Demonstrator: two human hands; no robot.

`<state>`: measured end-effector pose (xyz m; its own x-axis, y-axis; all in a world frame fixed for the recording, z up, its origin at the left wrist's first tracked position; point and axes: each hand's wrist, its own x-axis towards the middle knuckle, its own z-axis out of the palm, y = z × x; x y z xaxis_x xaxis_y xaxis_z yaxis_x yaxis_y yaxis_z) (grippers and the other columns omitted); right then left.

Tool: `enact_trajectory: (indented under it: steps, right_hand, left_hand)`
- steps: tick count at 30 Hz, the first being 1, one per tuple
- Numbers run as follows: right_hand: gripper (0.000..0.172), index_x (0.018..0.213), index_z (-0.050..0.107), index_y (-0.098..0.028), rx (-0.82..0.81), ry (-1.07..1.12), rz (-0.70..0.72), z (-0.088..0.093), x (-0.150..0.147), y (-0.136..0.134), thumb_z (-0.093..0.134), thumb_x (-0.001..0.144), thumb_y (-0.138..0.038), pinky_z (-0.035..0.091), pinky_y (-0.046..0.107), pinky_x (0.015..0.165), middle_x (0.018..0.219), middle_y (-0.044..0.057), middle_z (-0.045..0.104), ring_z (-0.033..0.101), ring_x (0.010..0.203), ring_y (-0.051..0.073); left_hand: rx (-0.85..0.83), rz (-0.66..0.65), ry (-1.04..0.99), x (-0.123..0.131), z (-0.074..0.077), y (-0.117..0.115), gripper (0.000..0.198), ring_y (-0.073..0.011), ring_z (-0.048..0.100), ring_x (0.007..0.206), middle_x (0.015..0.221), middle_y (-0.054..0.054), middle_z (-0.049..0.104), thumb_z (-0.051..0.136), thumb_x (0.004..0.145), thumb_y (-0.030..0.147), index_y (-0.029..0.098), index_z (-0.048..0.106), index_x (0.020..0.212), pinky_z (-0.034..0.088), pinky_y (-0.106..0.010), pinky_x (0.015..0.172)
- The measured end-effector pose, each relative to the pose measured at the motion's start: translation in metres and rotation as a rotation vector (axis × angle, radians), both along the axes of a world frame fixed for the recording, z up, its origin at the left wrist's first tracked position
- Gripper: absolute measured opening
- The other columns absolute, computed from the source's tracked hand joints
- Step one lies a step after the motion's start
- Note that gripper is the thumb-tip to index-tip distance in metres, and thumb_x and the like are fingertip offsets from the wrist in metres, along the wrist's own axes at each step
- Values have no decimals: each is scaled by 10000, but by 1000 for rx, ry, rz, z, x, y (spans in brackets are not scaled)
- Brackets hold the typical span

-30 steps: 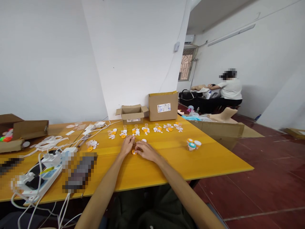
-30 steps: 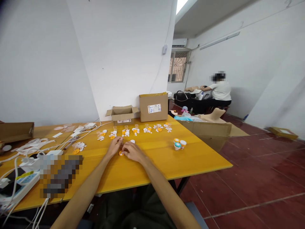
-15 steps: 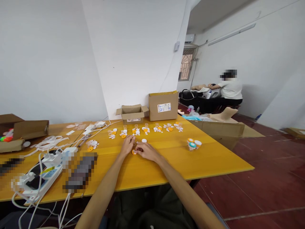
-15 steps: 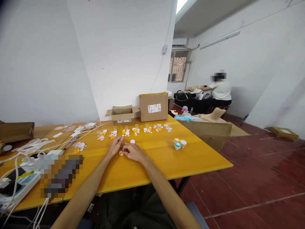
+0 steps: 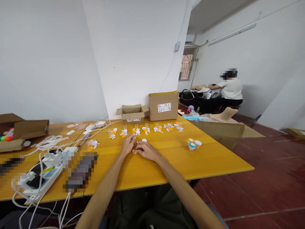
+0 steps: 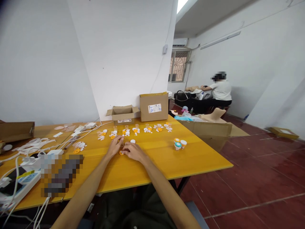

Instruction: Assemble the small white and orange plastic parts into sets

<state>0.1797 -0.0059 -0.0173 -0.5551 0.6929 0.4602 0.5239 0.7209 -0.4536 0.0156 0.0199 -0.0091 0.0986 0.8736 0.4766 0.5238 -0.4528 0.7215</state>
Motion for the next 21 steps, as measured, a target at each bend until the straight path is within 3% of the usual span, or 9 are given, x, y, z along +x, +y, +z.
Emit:
enact_trajectory:
  steps: [5, 12, 15, 21]
  right_hand:
    - [114, 843, 758, -229, -34, -22, 43, 4, 1, 1, 669, 835, -157, 459, 261, 742, 872, 28, 700, 637, 810, 163]
    - [154, 829, 753, -220, -35, -2, 54, 3, 0, 3, 642, 836, -114, 474, 276, 790, 896, 35, 733, 663, 850, 174]
    - [147, 829, 746, -213, -35, -1, 60, 3, 1, 3, 642, 833, -109, 475, 278, 793, 917, 42, 736, 665, 862, 178]
    - [129, 820, 728, -224, -11, 1, 28, -2, 1, 5, 650, 833, -122, 461, 271, 763, 927, 33, 728, 650, 853, 174]
  left_hand:
    - [28, 23, -28, -1, 6, -2, 199, -175, 589, 792, 855, -33, 644, 508, 869, 277, 196, 689, 854, 473, -294, 788]
    - [9, 128, -146, -9, 16, -4, 213, -135, 495, 606, 615, 29, 521, 508, 832, 314, 198, 544, 657, 415, -253, 629]
    - [-118, 38, -192, -14, 21, -6, 255, -108, 411, 506, 520, 57, 419, 521, 796, 352, 200, 491, 593, 352, -232, 532]
    - [-570, -292, -59, -26, 25, -11, 241, -76, 269, 396, 404, 73, 325, 543, 704, 344, 188, 554, 521, 195, -218, 416]
